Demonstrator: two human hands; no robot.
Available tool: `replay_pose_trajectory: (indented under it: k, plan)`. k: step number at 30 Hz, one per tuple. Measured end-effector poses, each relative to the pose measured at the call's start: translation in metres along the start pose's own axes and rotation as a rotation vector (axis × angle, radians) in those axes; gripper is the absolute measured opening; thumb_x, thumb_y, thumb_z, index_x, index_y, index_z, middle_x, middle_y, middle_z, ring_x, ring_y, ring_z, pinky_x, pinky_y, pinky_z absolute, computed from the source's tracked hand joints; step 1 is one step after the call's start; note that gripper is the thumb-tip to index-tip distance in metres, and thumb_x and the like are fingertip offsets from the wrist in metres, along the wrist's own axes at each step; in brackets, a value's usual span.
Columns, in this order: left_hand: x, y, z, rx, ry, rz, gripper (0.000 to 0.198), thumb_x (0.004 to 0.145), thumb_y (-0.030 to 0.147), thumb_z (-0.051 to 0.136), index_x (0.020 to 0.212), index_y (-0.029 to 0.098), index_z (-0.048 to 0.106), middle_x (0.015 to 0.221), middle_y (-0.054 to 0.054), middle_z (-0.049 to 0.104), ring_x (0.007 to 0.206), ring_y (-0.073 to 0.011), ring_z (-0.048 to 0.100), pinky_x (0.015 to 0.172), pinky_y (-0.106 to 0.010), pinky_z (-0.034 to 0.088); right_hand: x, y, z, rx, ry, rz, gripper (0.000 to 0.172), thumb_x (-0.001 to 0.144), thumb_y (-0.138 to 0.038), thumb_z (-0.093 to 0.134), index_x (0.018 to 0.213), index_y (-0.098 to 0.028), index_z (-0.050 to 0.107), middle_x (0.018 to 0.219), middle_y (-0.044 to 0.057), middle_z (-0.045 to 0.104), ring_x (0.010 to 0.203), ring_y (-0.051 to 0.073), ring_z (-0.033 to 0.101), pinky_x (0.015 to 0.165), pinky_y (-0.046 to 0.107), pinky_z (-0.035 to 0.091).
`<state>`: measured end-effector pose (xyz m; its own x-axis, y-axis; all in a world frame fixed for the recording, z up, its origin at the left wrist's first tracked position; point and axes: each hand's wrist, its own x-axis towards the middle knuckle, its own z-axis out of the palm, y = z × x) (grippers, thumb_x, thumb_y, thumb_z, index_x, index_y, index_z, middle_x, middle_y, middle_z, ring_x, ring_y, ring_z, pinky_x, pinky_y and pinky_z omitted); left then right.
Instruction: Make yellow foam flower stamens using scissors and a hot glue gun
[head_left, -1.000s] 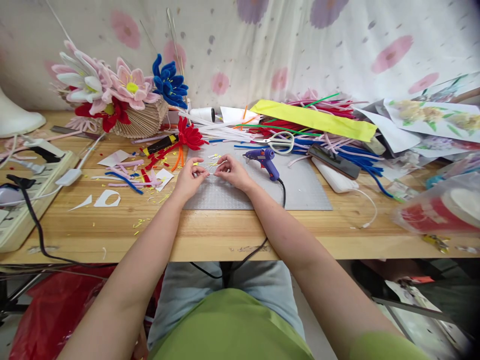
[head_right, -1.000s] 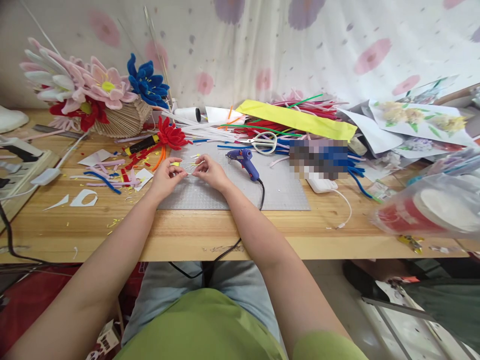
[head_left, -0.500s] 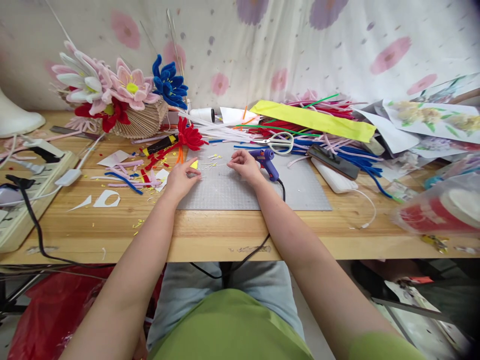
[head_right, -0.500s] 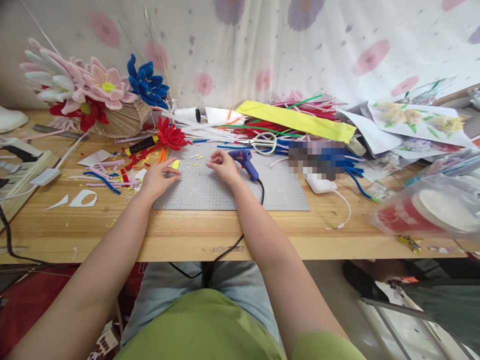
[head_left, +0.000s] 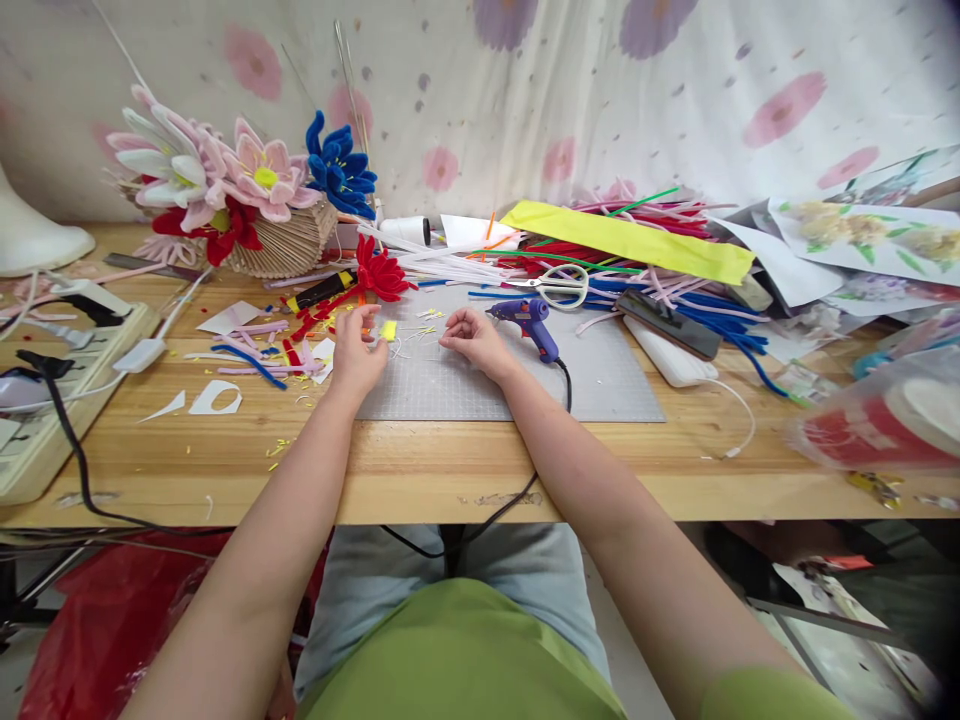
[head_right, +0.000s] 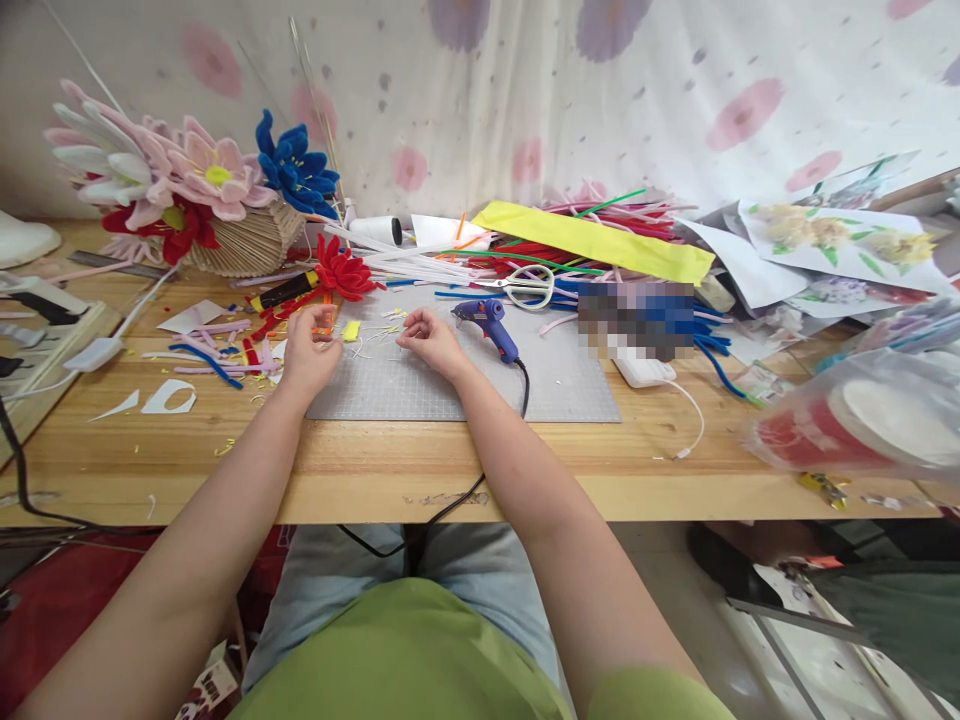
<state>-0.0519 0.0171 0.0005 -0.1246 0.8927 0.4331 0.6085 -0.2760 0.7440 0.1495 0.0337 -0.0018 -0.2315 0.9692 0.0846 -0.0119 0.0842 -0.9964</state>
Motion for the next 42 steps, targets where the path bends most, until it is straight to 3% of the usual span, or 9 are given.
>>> replay_pose_trajectory:
  k: [7, 13, 19, 23, 28, 30, 33, 37, 42]
  plan:
    - [-0.014, 0.022, 0.016, -0.112, -0.373, -0.004, 0.038, 0.072, 0.029, 0.063, 0.108, 0.02, 0.059, 0.098, -0.005, 0.066, 0.083, -0.0145, 0.061, 0.074, -0.028, 0.049, -0.002, -0.001, 0.006, -0.017, -0.07, -0.018, 0.036, 0.055, -0.032, 0.07, 0.08, -0.02, 0.046, 0.067, -0.005, 0.057, 0.06, 0.008, 0.05, 0.057, 0.022, 0.037]
    - [-0.016, 0.026, 0.019, -0.022, -0.312, -0.067, 0.01, 0.074, 0.024, 0.06, 0.08, 0.02, 0.068, 0.083, -0.003, 0.069, 0.073, -0.0149, 0.06, 0.072, -0.029, 0.047, -0.001, 0.002, 0.004, -0.028, -0.069, -0.014, 0.036, 0.055, -0.031, 0.07, 0.08, -0.02, 0.047, 0.068, -0.005, 0.056, 0.059, 0.008, 0.048, 0.054, 0.021, 0.035]
    - [-0.015, 0.025, 0.016, 0.047, -0.292, -0.06, 0.01, 0.073, 0.024, 0.057, 0.076, 0.018, 0.065, 0.076, -0.002, 0.066, 0.067, -0.0141, 0.057, 0.068, -0.028, 0.045, -0.001, -0.01, 0.0, -0.04, -0.03, -0.048, 0.031, 0.059, -0.03, 0.07, 0.077, -0.019, 0.048, 0.067, -0.004, 0.052, 0.059, 0.007, 0.046, 0.053, 0.021, 0.036]
    - [-0.016, 0.022, 0.018, 0.076, -0.291, -0.069, 0.012, 0.073, 0.026, 0.056, 0.076, 0.018, 0.064, 0.075, -0.003, 0.065, 0.067, -0.0144, 0.056, 0.066, -0.029, 0.044, -0.015, -0.062, -0.025, -0.112, -0.056, -0.16, 0.03, 0.065, -0.037, 0.07, 0.078, -0.02, 0.05, 0.071, -0.002, 0.055, 0.059, 0.008, 0.047, 0.051, 0.021, 0.036]
    - [-0.017, 0.024, 0.02, 0.1, -0.283, -0.093, 0.011, 0.072, 0.026, 0.055, 0.074, 0.018, 0.063, 0.075, -0.004, 0.064, 0.067, -0.0149, 0.056, 0.066, -0.029, 0.044, -0.035, -0.103, -0.093, -0.029, 0.314, -0.411, 0.025, 0.07, -0.039, 0.065, 0.076, -0.022, 0.048, 0.07, 0.0, 0.056, 0.059, 0.008, 0.049, 0.055, 0.023, 0.038]
    - [-0.017, 0.026, 0.022, 0.107, -0.269, -0.09, 0.011, 0.073, 0.026, 0.055, 0.074, 0.018, 0.063, 0.076, -0.003, 0.065, 0.067, -0.0148, 0.056, 0.066, -0.029, 0.043, -0.038, -0.092, -0.118, -0.044, 0.428, -0.454, 0.027, 0.07, -0.045, 0.064, 0.075, -0.022, 0.05, 0.073, 0.002, 0.057, 0.059, 0.008, 0.048, 0.059, 0.026, 0.039]
    - [-0.019, 0.031, 0.027, 0.113, -0.257, -0.081, 0.013, 0.074, 0.027, 0.054, 0.075, 0.019, 0.064, 0.077, -0.003, 0.066, 0.067, -0.0143, 0.056, 0.065, -0.028, 0.042, -0.039, -0.058, -0.132, -0.253, 0.367, -0.259, 0.04, 0.063, -0.05, 0.068, 0.087, -0.02, 0.057, 0.088, 0.005, 0.062, 0.07, 0.012, 0.055, 0.069, 0.03, 0.043]
    - [-0.023, 0.034, 0.032, 0.133, -0.278, -0.101, 0.015, 0.075, 0.03, 0.055, 0.077, 0.02, 0.066, 0.078, -0.002, 0.067, 0.069, -0.0139, 0.057, 0.064, -0.026, 0.041, -0.035, -0.017, -0.112, -0.609, 0.238, 0.025, 0.048, 0.06, -0.053, 0.07, 0.093, -0.018, 0.061, 0.091, 0.007, 0.065, 0.083, 0.022, 0.059, 0.075, 0.038, 0.046]
    - [-0.025, 0.036, 0.033, 0.196, -0.268, -0.155, 0.016, 0.075, 0.029, 0.055, 0.079, 0.02, 0.067, 0.081, -0.002, 0.069, 0.072, -0.0144, 0.059, 0.065, -0.026, 0.04, -0.026, -0.003, -0.091, -0.706, 0.451, 0.152, 0.036, 0.062, -0.049, 0.069, 0.075, -0.016, 0.064, 0.072, 0.009, 0.063, 0.074, 0.024, 0.059, 0.071, 0.04, 0.045]
